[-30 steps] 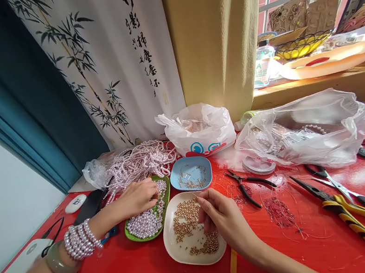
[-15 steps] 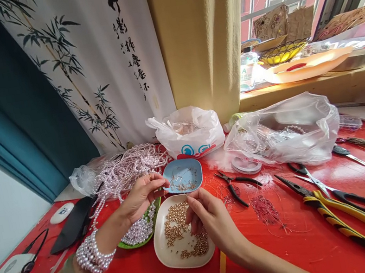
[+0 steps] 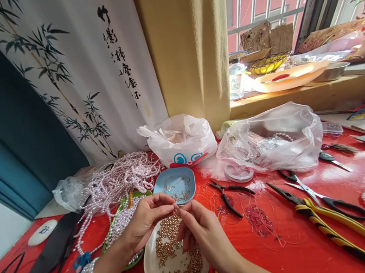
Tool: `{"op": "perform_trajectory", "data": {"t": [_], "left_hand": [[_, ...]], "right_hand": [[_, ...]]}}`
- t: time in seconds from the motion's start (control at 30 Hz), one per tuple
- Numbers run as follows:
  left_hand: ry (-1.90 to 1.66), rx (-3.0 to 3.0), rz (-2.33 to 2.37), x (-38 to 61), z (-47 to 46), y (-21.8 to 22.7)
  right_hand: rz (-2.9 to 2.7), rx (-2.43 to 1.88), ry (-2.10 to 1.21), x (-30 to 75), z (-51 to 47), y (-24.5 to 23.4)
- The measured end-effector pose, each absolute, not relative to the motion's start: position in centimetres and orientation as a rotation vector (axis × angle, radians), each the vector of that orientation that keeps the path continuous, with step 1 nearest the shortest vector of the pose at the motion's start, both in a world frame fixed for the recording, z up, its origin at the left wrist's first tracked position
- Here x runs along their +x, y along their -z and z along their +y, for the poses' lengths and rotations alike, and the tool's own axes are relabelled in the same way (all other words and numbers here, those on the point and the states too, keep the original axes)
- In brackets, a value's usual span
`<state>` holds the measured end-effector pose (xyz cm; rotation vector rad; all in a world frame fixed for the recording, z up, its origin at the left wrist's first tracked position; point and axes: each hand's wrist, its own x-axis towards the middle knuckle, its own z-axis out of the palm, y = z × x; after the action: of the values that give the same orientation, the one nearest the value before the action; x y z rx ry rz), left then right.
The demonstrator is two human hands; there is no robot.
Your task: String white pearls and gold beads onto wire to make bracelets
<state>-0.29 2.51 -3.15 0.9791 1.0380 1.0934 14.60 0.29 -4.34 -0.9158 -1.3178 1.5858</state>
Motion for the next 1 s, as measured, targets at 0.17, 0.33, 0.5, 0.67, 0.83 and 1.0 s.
{"op": "perform_trajectory", "data": {"t": [0.17, 0.33, 0.5, 0.67, 0.83, 1.0], "left_hand": [[-1.069, 1.011, 1.067, -0.21, 2.28, 3.31], [-1.073, 1.028, 1.069, -0.10, 2.01, 3.14], [-1.083, 1.067, 1.089, -0.34, 2.10, 3.40], [-1.084, 1.216, 1.136, -0.46, 2.07, 3.27], [-1.097, 1.239, 1.151, -0.32, 1.96, 2.83], [-1.089, 1.261, 1.153, -0.30, 1.91, 2.82]], "right_hand": [[-1.310, -0.921, -1.613, 14.58, 0.33, 4.49], [-1.328, -0.936, -1.617, 14.60, 0.35, 4.56], [-1.343, -0.948, -1.601, 14.67, 0.25, 4.42], [-1.349, -0.964, -1.596, 14.71, 0.27, 4.37], [-1.344, -0.969, -1.596, 14.70, 0.36, 4.44], [-1.353, -0.951, -1.583, 14.75, 0.27, 4.49]]}}
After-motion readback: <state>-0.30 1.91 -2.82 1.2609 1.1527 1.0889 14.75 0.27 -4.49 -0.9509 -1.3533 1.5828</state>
